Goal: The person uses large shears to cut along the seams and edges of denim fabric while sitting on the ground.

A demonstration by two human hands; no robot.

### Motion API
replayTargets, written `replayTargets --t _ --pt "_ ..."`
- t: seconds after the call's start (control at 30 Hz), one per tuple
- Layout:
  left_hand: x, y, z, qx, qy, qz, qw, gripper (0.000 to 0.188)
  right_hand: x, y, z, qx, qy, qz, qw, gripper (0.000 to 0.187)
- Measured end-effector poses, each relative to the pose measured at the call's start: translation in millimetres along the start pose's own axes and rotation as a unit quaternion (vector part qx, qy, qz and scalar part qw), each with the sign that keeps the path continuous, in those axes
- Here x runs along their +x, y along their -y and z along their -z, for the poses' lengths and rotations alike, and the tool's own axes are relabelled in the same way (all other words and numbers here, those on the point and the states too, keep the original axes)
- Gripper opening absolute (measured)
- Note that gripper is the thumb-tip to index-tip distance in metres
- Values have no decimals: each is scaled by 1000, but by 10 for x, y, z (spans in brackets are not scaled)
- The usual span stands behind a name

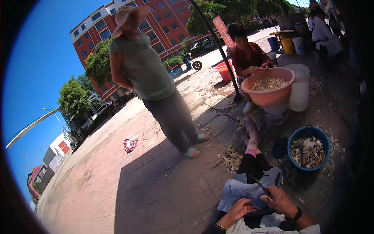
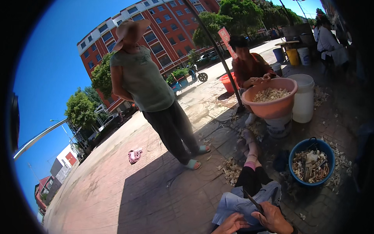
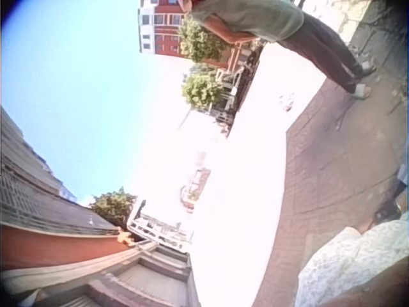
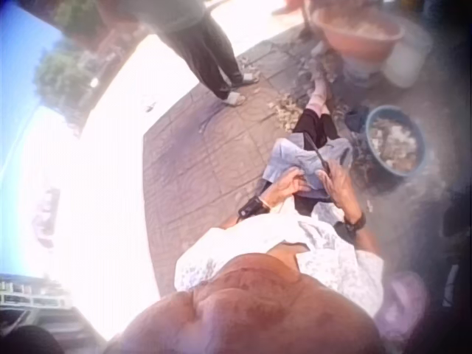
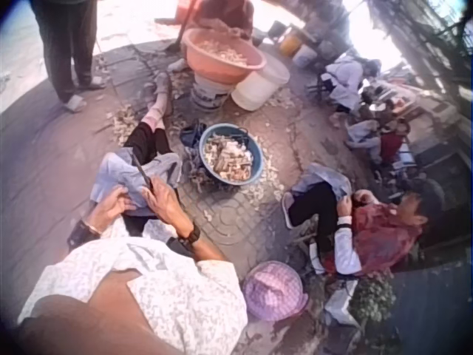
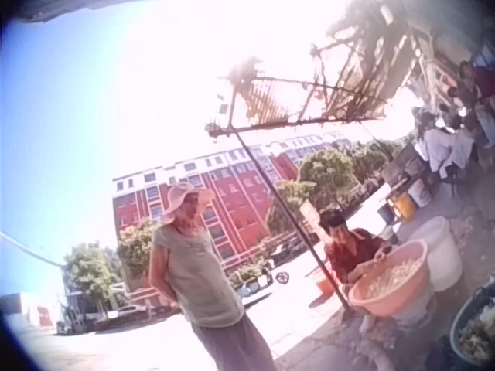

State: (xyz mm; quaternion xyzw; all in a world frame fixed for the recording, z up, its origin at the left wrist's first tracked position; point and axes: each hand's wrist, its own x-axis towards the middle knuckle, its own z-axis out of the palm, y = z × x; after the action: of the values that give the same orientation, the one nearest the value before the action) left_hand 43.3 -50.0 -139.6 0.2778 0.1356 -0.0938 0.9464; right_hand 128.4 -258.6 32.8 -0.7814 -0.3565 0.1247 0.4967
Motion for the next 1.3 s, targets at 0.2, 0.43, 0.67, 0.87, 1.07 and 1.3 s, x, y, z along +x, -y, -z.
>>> replayTargets --t 0.2,0.43,0.67,0.87,1.07,1.3 --pt "9 86 248 50 -44 22 998 14 -39 -598 -395 -30 63 -35 997 38" --pt "-63 -36 214 66 -95 -42 992 10 16 -433 -252 -10 116 -64 991 44" --pt "-121 -66 111 72 -115 -62 989 10 -37 -370 -163 -73 162 -70 982 51" --pt "-46 -3 299 63 -121 -40 990 9 -124 -407 -175 -195 152 -1 969 51" --pt "-99 -56 209 68 -105 -41 991 7 -162 -462 -137 -251 94 21 963 56" --pt "-87 -45 197 71 -113 -39 990 6 -248 -454 -60 -262 -12 27 964 55"
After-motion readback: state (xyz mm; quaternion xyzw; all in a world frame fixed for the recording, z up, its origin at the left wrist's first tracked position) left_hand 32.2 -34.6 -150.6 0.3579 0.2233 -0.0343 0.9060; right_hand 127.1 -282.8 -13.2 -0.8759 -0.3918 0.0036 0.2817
